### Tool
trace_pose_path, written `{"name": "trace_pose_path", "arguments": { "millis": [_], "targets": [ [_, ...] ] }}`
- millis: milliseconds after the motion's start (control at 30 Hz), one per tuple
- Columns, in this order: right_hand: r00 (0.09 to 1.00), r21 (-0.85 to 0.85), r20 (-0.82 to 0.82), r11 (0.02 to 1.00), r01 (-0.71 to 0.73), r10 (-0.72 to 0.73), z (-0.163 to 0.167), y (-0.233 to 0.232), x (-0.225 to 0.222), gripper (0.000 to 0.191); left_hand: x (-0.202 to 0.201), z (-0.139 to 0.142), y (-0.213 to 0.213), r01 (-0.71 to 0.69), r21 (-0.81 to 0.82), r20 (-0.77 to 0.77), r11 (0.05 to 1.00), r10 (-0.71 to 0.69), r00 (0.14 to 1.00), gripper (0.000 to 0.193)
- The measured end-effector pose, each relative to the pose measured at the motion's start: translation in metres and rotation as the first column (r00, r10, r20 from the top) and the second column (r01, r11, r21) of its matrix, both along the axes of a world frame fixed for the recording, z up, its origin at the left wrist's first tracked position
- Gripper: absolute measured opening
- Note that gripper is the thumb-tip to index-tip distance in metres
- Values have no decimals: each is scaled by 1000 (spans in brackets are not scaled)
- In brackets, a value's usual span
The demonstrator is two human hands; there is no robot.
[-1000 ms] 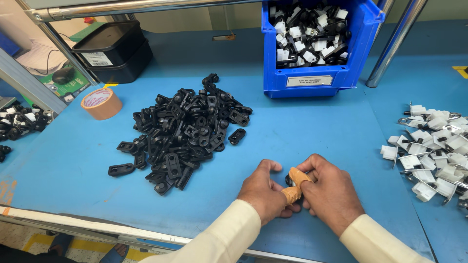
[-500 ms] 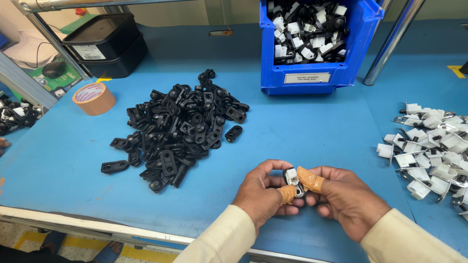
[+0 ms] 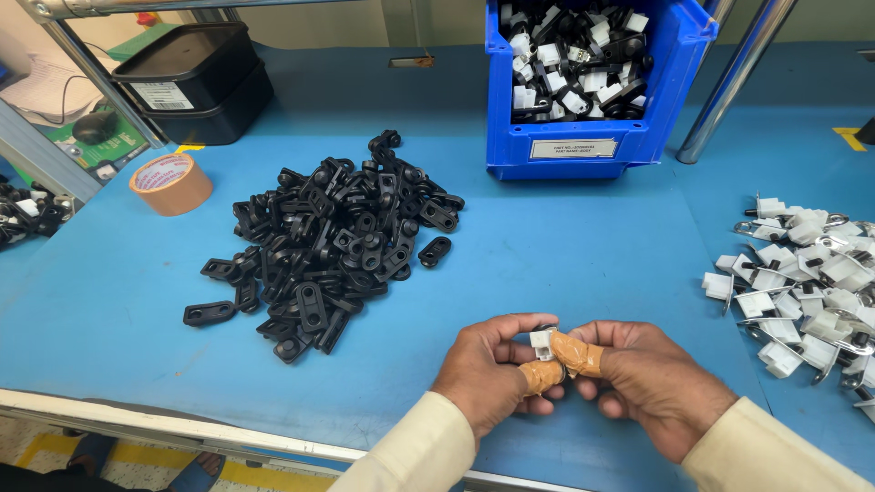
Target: The person sits at a factory workbench assembling small plastic parts. They pick a black plastic bracket and a white plastic fitting, press the fitting into the bracket by hand, and place the assembled unit aside, repeating the cycle with new parts from the piles and bin on the bench.
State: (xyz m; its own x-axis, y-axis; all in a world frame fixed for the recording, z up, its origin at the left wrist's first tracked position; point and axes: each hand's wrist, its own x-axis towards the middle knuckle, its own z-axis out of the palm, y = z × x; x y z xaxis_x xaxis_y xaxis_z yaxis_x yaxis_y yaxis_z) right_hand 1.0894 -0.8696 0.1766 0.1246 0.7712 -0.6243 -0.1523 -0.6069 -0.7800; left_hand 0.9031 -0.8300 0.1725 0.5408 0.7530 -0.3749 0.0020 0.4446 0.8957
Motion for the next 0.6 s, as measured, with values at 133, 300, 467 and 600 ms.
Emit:
{"name": "trace_pose_path", "arguments": {
  "millis": [133, 300, 467, 600],
  "targets": [
    [999, -40, 50, 999, 23, -21, 8, 1, -6, 20, 7, 0, 0, -66, 66, -104, 996, 72, 992, 56],
    [990, -64, 140, 998, -5, 14, 8, 2, -5, 24, 8, 5, -4, -63, 123, -184, 990, 86, 979, 42],
    [989, -33, 147, 999, 25, -20, -4, 6, -4, 18, 11, 8, -3, -45, 128, -227, 991, 73, 971, 33],
    [983, 9, 128, 991, 133, -133, -9, 8, -7, 22, 17, 8, 3, -48, 152, -253, 987, 86, 964, 37]
  ]
}}
